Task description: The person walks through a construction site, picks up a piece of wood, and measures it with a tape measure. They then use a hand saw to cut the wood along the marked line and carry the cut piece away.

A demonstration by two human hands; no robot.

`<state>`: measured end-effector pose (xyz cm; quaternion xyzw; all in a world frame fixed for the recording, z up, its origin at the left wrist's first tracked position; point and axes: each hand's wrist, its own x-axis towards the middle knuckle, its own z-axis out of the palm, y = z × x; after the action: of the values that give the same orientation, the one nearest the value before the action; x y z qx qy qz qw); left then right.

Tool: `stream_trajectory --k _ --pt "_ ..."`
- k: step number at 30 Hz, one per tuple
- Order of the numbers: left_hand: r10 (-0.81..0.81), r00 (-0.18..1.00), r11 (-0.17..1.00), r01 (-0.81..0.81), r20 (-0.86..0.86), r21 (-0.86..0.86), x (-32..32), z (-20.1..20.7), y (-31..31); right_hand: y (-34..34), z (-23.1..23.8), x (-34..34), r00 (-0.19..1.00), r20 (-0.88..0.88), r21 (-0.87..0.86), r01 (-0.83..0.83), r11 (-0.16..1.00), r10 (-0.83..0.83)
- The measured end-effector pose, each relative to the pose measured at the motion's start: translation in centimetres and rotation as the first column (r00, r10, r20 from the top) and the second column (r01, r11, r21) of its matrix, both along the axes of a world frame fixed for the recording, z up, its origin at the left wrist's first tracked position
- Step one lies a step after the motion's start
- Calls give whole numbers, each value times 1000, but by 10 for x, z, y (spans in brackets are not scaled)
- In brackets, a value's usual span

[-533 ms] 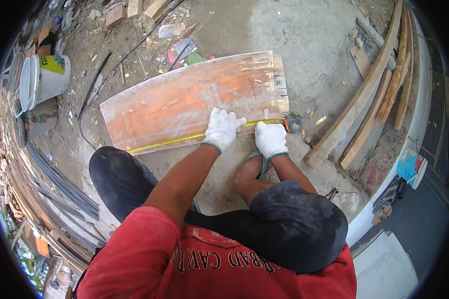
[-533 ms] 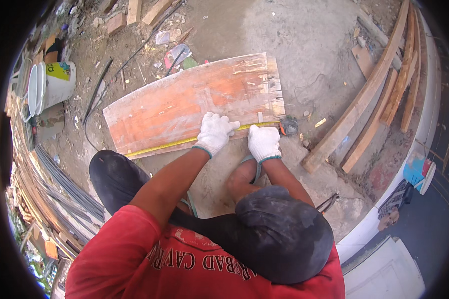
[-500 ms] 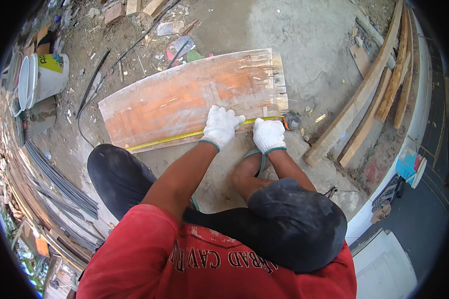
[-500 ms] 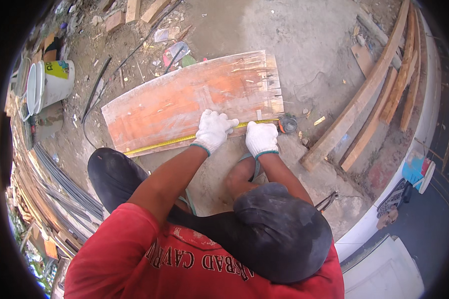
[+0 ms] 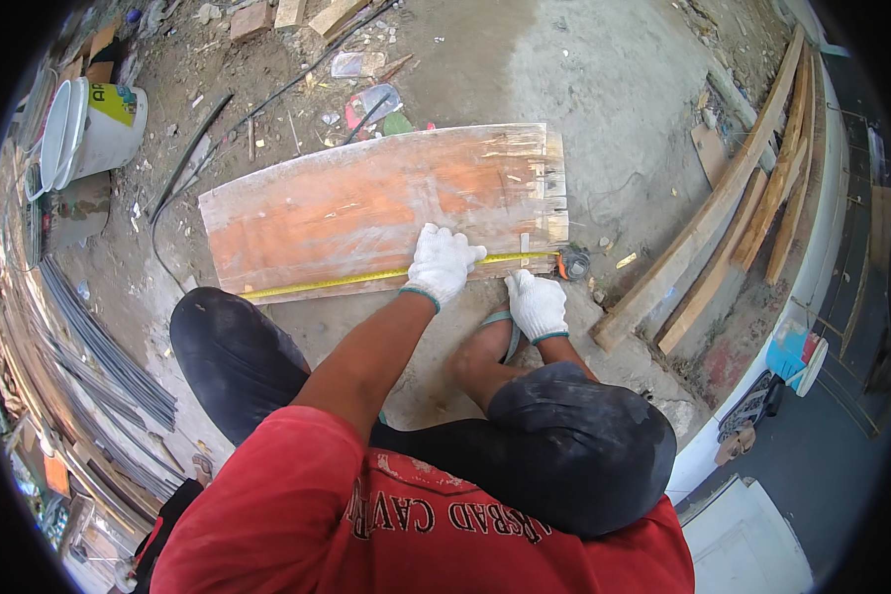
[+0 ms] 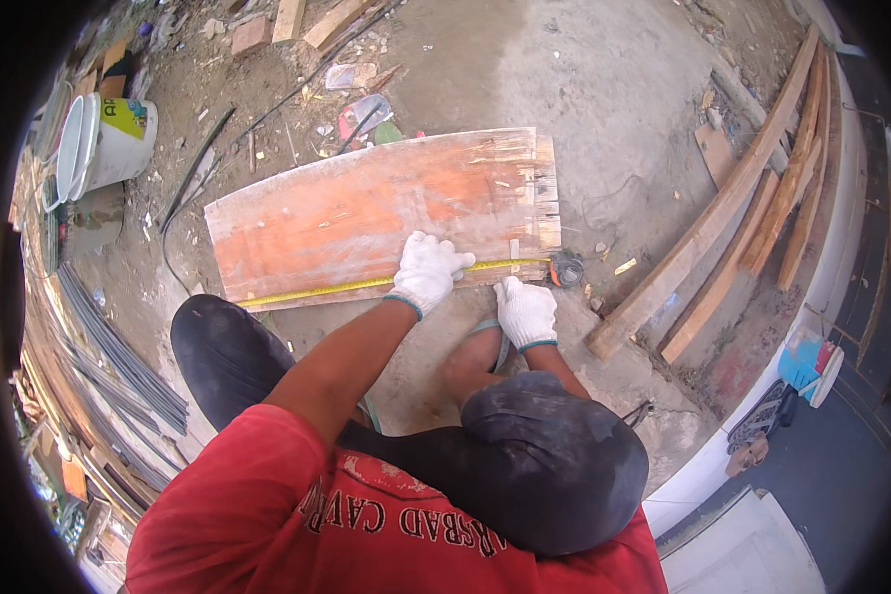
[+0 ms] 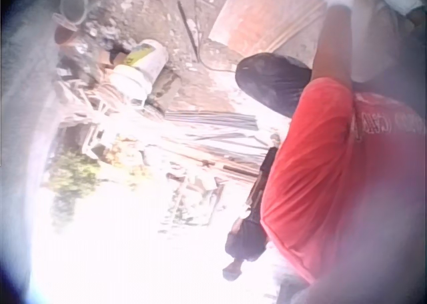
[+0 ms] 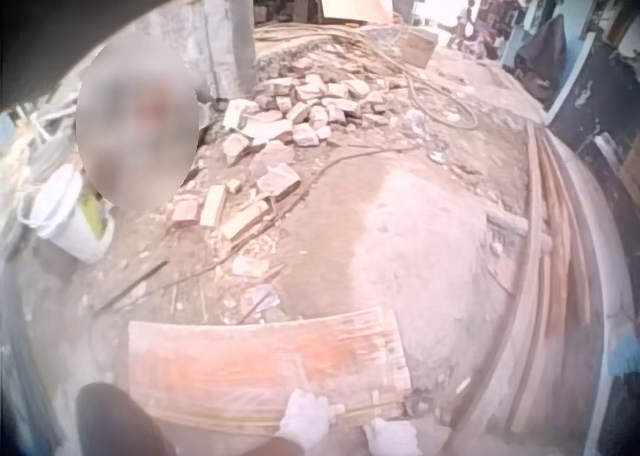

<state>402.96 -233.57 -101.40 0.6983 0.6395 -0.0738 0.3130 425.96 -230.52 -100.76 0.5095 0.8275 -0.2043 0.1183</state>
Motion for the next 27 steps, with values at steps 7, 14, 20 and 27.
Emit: stream_trajectory --k 7,14,20,27 --pt "45 997 997 -41 64 -65 -1 4 5 7 0 -15 997 76 -5 13 1000 -12" --pt "3 1000 998 -3 13 59 0 -3 -4 7 1 -25 976 203 -112 -61 992 83" --pt "-20 1000 1000 20 5 11 -1 -2 0 14 11 -30 969 243 -242 8 970 53" --pt "-36 999 999 36 8 19 1 2 5 17 3 -24 987 162 -130 29 991 -8"
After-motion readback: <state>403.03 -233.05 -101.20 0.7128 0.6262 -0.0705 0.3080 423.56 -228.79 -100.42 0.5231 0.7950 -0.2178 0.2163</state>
